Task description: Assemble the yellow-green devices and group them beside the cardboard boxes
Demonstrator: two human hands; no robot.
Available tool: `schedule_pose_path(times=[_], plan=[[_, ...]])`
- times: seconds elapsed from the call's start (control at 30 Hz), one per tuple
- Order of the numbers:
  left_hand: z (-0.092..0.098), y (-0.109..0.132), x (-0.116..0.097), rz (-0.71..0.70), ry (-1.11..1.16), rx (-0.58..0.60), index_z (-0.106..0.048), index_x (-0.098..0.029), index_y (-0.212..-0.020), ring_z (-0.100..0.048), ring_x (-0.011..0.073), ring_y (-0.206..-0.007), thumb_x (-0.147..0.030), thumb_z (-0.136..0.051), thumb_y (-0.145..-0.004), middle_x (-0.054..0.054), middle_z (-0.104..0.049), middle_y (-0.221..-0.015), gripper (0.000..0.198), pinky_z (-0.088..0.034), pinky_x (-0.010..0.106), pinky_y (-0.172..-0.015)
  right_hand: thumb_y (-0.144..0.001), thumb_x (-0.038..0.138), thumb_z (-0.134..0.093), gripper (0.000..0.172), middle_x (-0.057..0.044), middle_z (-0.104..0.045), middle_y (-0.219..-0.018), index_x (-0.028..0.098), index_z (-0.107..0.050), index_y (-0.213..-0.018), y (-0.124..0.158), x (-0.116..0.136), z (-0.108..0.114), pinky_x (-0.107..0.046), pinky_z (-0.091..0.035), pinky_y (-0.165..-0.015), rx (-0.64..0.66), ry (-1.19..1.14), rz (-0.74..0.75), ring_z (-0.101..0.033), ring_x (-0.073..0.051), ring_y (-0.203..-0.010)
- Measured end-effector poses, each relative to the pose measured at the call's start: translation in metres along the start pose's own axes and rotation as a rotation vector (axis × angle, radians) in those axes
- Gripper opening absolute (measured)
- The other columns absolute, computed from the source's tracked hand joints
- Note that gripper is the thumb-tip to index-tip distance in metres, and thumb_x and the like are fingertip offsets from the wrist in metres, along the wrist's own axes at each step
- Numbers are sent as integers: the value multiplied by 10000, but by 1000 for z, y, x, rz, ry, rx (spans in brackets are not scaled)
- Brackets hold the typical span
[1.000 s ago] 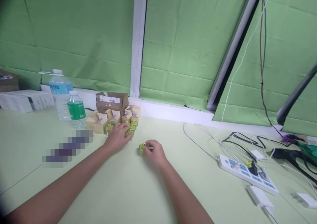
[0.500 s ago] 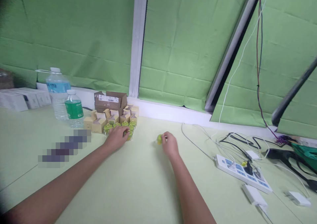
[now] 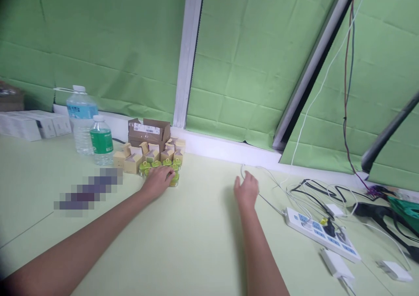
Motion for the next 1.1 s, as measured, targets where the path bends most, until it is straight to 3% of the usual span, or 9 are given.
schedule_pose_path(times=[0.13, 0.2, 0.33, 0.47, 0.67, 0.77, 0.83, 0.97, 1.1], plan=[[1, 8, -23, -29, 168, -27, -622, -211, -875, -625, 243, -893, -296, -481, -934, 46, -713, -927, 175, -410, 377, -876, -807, 437, -682, 612, -148, -602, -1316, 201, -509, -1345, 40, 69, -19, -376, -543, -834, 553, -587, 190, -619, -264, -1114], [3, 14, -39, -79, 290, -39, -622, -215, -873, -626, 241, -895, -318, -502, -925, 36, -712, -930, 166, -408, 382, -894, -750, 427, -748, 709, -120, -562, -1382, 244, -479, -1380, 58, 92, -23, -364, -546, -856, 661, -700, 202, -582, -255, -1191], [3, 28, -62, -176, 390, 0, -624, -219, -885, -620, 236, -920, -324, -495, -929, 30, -706, -931, 171, -421, 374, -889, -724, 374, -768, 612, -91, -656, -1218, 211, -569, -1280, 70, 108, -22, -345, -550, -838, 706, -796, 174, -625, -227, -1080], [2, 30, -63, -164, 458, 21, -608, -215, -883, -625, 227, -907, -336, -488, -937, 36, -690, -925, 178, -445, 359, -851, -735, 358, -746, 413, -42, -706, -1019, 197, -659, -1105, 66, 100, -22, -341, -534, -831, 734, -728, 199, -648, -197, -919], [-6, 14, -43, 51, 737, -176, -596, -193, -902, -644, 213, -848, -424, -545, -907, 49, -676, -890, 237, -492, 333, -796, -713, 360, -750, 504, -77, -694, -1104, 207, -643, -1181, 58, 73, -37, -368, -511, -836, 607, -483, 112, -639, -245, -994], [-17, 11, -38, 108, 904, -167, -589, -183, -874, -656, 211, -837, -466, -594, -862, 53, -677, -878, 283, -508, 333, -787, -740, 311, -710, 489, -99, -693, -1103, 182, -629, -1204, 52, 61, -41, -384, -505, -875, 574, -358, 62, -652, -249, -980], [-23, 11, -39, 120, 998, -132, -576, -182, -853, -666, 215, -869, -495, -617, -840, 66, -691, -915, 315, -516, 345, -815, -745, 311, -705, 549, -127, -668, -1193, 167, -592, -1263, 49, 58, -38, -413, -479, -958, 528, -325, 59, -626, -275, -1089], [-28, 15, -44, 166, 1079, -116, -543, -189, -853, -668, 207, -878, -511, -628, -827, 58, -686, -911, 334, -527, 351, -830, -801, 414, -669, 492, -141, -625, -1277, 163, -614, -1220, 51, 77, -20, -436, -457, -1020, 349, -468, 115, -559, -295, -1210], [-28, 21, -49, 170, 1067, -73, -523, -193, -864, -649, 179, -796, -493, -613, -840, 15, -634, -816, 315, -546, 331, -763, -833, 466, -652, 398, -100, -707, -1090, 183, -664, -1112, 61, 106, -10, -348, -570, -775, 543, -827, 95, -676, -228, -933]])
Point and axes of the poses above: each hand's wrist, its own y-axis away from the middle knuckle, its own z-axis out of the back of the hand, x = y × z, the point moved 1 cm from there along -y, towards the middle knuckle
